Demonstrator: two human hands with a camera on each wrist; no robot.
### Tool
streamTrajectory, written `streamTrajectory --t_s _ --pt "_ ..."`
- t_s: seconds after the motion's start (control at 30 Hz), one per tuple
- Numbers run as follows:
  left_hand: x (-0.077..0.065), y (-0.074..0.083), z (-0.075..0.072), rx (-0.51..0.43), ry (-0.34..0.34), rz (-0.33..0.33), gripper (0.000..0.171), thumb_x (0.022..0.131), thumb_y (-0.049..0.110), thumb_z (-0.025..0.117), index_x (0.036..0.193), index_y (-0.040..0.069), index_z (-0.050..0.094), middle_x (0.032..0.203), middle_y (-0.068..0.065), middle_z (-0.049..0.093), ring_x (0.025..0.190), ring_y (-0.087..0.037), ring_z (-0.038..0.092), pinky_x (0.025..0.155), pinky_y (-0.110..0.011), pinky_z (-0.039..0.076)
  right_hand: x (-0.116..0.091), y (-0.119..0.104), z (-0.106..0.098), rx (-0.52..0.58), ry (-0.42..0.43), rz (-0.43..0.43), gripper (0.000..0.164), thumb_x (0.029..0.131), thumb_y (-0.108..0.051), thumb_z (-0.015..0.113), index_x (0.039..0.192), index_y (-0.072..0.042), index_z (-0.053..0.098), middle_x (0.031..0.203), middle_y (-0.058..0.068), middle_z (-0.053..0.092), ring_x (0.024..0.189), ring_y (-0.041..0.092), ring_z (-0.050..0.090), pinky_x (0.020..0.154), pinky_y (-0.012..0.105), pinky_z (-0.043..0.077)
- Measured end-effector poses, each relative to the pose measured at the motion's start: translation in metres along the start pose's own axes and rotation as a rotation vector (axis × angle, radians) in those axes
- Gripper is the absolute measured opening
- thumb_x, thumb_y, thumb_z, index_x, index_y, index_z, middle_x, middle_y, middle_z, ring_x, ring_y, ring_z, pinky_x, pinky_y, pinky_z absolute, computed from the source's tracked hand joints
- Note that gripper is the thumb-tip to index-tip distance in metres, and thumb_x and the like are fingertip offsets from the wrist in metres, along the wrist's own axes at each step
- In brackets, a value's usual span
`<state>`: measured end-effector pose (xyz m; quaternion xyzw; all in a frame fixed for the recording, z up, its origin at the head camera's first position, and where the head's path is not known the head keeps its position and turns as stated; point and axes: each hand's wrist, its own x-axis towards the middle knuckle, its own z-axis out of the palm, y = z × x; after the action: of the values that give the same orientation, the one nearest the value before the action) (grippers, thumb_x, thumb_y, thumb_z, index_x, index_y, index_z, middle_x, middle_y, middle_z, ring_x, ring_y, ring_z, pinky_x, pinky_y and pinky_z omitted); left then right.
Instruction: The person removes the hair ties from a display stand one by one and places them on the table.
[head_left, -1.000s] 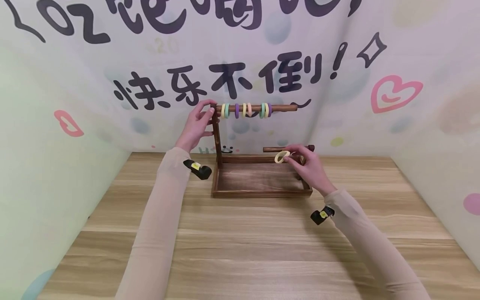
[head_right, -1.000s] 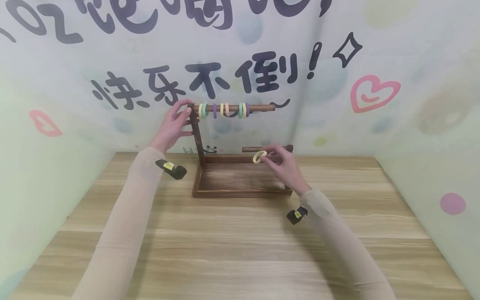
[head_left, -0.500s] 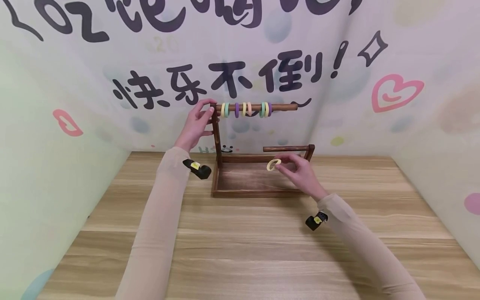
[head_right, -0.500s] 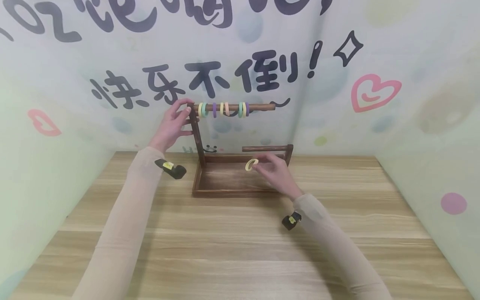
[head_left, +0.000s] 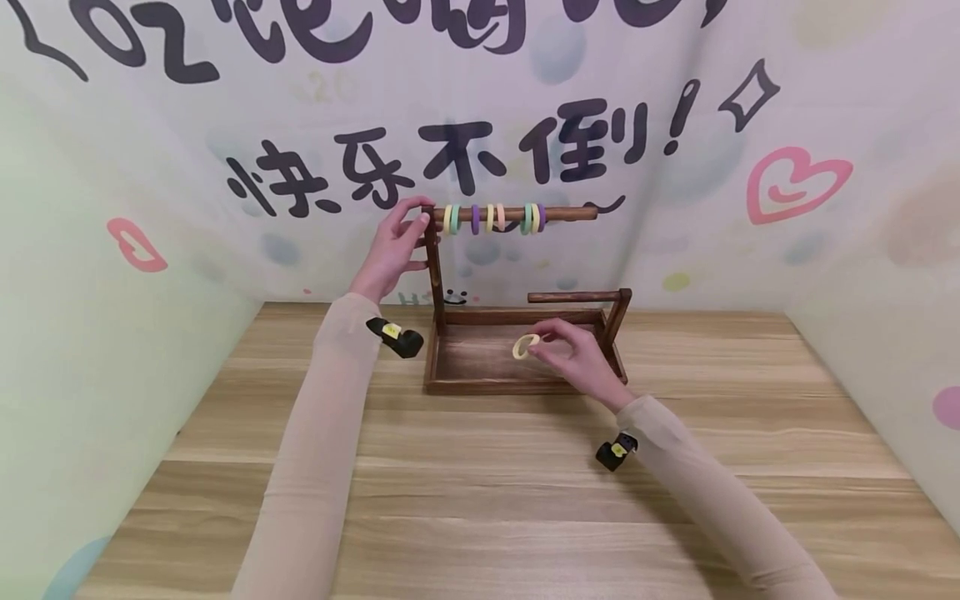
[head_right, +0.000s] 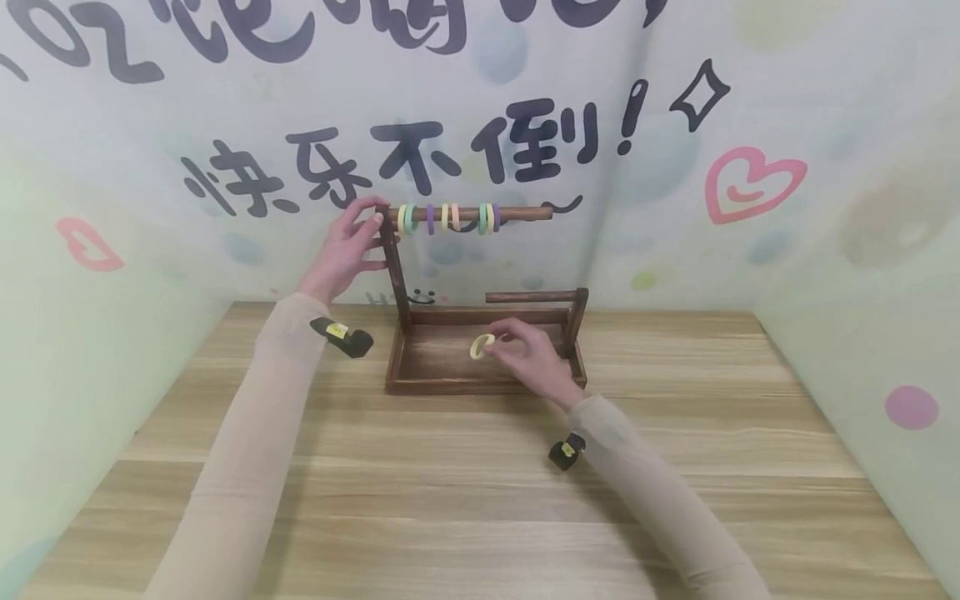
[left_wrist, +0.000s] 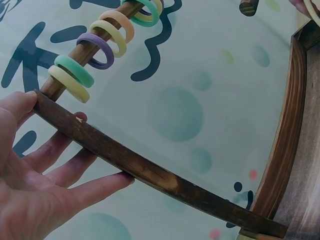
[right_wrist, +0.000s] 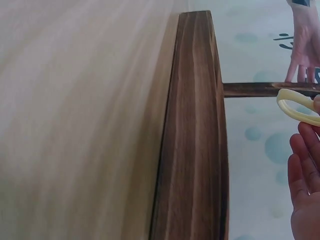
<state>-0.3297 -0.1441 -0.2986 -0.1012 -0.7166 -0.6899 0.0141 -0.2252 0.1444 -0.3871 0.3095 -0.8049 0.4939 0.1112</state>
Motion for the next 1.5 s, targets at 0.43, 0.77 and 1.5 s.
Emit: streamTrajectory --t_s 0.43,0.77,1.5 --pt "0.0 0.0 0.001 -0.007 -0.002 -0.004 0.028 0.104 0.024 0.046 0.131 0.022 0.05 0.124 -0.016 0.058 0.116 -0.035 0.055 0.086 -0.059 0.047 0.003 -0.003 0.024 0.057 -0.035 -0.069 0.023 0.084 0.009 0.069 0.106 0.01 0.063 0.098 0.021 0.067 0.089 0.029 0.063 0.08 0.043 0.052" --pt "0.002 -0.001 0.001 0.002 0.005 -0.007 0.027 0.103 0.025 0.047 0.131 0.023 0.05 0.124 -0.015 0.058 0.114 -0.032 0.056 0.087 -0.059 0.047 0.005 -0.009 0.039 0.092 -0.124 0.002 0.022 0.084 0.004 0.071 0.105 0.009 0.065 0.1 0.02 0.068 0.091 0.028 0.063 0.085 0.046 0.05" --pt "0.001 -0.001 0.001 0.001 -0.001 0.003 0.028 0.104 0.025 0.046 0.131 0.022 0.05 0.121 -0.015 0.059 0.115 -0.035 0.056 0.086 -0.059 0.047 0.006 0.028 0.087 0.094 -0.3 -0.077 0.024 0.084 -0.007 0.075 0.107 -0.003 0.067 0.099 0.004 0.07 0.09 0.012 0.064 0.081 0.029 0.052"
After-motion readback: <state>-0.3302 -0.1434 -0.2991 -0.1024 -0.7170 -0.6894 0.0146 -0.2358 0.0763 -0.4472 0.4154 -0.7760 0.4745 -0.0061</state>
